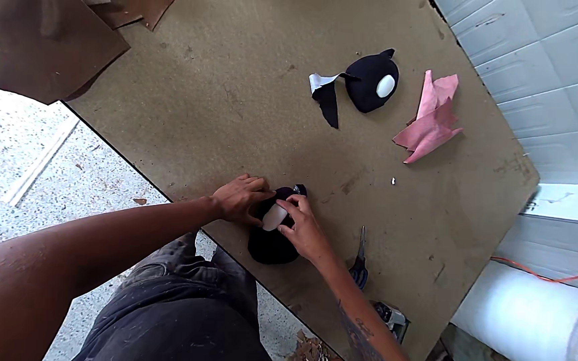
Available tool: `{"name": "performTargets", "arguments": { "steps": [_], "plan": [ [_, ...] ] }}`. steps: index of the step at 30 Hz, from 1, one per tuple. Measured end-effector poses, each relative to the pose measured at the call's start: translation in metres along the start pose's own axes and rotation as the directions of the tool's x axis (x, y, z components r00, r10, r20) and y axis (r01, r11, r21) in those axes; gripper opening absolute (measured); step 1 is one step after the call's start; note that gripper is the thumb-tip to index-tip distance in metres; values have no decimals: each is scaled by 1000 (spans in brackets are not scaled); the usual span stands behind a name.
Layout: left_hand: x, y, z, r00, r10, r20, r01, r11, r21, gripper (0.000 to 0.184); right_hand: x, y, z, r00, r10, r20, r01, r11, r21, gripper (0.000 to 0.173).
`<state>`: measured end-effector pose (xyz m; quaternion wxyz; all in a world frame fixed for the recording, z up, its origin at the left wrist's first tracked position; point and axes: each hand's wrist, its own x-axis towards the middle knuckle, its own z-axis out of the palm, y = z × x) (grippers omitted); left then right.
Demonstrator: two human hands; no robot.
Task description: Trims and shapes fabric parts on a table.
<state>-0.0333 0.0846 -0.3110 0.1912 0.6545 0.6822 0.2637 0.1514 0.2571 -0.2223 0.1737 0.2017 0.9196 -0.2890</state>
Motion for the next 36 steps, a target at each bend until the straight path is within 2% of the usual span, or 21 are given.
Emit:
{"name": "performTargets", "arguments": {
  "steps": [3,8,11,13,16,19,20,22,24,25,27,29,31,33,35,36],
  "plan": [
    [-5,3,3,1000,12,5,-12,1000,4,88,-11,2,-8,999,-36,12,37,996,-82,50],
    [-2,2,-1,1000,21,-7,-21,1000,16,84,-39,3,3,998,58,13,-57,995,-78,45],
    [-5,0,3,999,35,5,-35,999,5,83,-68,0,35,969,233,-84,-215,959,187,43],
    [-6,0,5,999,34,0,-34,999,9,84,-77,-18,55,899,404,-168,-279,826,490,41],
    [-5,-2,0,1000,20,0,-20,1000,21,83,-68,-51,81,764,570,-301,-121,586,801,44],
    [-7,-1,0,1000,3,-19,-3,1000,9,80,-57,-72,108,673,628,-391,33,502,864,37],
    [-8,0,0,1000,-13,-23,13,1000,-6,78,-54,-76,114,663,637,-394,25,507,861,34],
    [-13,5,-1,996,-82,-43,79,994,-70,71,-55,-75,114,679,629,-379,-104,592,799,34],
    [-28,17,0,973,-221,-73,206,963,-171,61,-62,-69,94,714,576,-398,-200,712,673,40],
    [-38,24,1,956,-284,-76,261,938,-226,56,-63,-69,76,726,538,-429,-200,762,616,42],
    [-65,35,3,920,-384,-83,342,887,-311,50,-50,-80,44,749,393,-534,-61,843,535,38],
    [-89,54,15,888,-443,-122,378,856,-353,46,-28,-112,14,816,130,-564,205,846,492,44],
    [-105,68,27,856,-484,-180,397,841,-368,45,5,-167,-14,836,-178,-519,460,743,486,69],
    [-111,81,37,816,-531,-231,426,821,-380,47,38,-227,-31,772,-397,-496,634,535,558,78],
    [-111,92,40,779,-578,-241,468,793,-390,52,71,-282,-40,698,-556,-452,668,277,690,81],
    [-111,95,39,770,-593,-236,486,784,-387,54,84,-309,-43,674,-619,-405,636,206,744,85]
  ]
}}
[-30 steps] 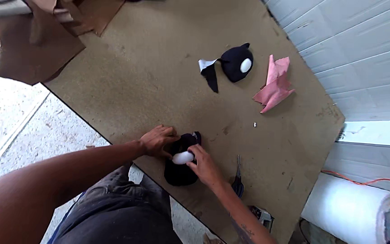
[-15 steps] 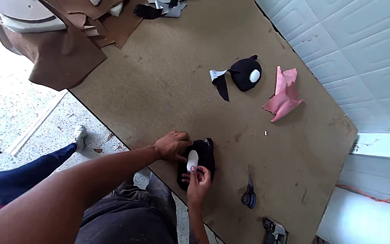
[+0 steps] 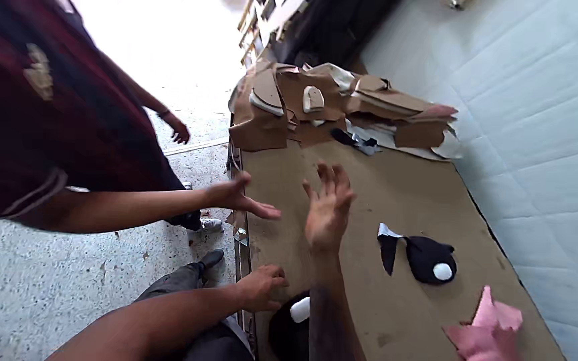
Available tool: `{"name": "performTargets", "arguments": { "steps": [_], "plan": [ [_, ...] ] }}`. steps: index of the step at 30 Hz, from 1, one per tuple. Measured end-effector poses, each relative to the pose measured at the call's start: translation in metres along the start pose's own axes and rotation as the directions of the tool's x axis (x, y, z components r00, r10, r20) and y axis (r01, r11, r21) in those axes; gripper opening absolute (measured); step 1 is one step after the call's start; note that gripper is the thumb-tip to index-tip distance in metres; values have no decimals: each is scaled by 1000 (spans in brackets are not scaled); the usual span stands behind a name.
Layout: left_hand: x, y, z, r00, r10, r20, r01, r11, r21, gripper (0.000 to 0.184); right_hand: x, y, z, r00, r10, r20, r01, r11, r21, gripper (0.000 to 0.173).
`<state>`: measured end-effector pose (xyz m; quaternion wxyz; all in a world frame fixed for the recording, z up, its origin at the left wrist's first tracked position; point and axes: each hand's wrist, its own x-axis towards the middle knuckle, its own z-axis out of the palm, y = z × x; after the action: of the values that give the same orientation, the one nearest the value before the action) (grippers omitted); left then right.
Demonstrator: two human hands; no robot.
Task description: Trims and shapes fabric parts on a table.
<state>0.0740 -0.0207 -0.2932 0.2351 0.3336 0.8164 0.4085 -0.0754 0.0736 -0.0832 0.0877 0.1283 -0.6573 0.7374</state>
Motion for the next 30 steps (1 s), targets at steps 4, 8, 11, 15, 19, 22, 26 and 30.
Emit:
{"name": "performTargets", "arguments": {
  "steps": [4,8,11,15,19,22,26,30],
  "plan": [
    [-3,9,3,999,-44,12,44,999,4,57,12,-21,39,829,121,545,-122,992,-35,102],
    [-7,11,4,997,-49,-57,49,999,-2,52,-23,-5,9,554,463,692,-154,874,-461,94],
    [0,18,14,996,-35,-83,37,999,31,46,-43,13,9,409,625,665,-198,772,-603,58],
    [-7,27,4,996,-45,-78,48,998,40,45,-66,-19,39,654,602,457,119,515,-849,60],
    [-12,25,0,998,10,-63,-6,998,58,43,-92,4,19,752,577,319,-82,562,-823,63],
    [-17,32,-9,998,58,4,-58,997,44,41,-99,16,20,735,628,256,-178,543,-820,68],
    [-15,17,-16,993,99,60,-100,995,16,45,-70,-14,24,770,581,263,-94,511,-854,70],
    [-4,8,-22,983,147,113,-150,988,21,45,-37,-32,37,716,652,250,-197,531,-824,63]
  ]
}}
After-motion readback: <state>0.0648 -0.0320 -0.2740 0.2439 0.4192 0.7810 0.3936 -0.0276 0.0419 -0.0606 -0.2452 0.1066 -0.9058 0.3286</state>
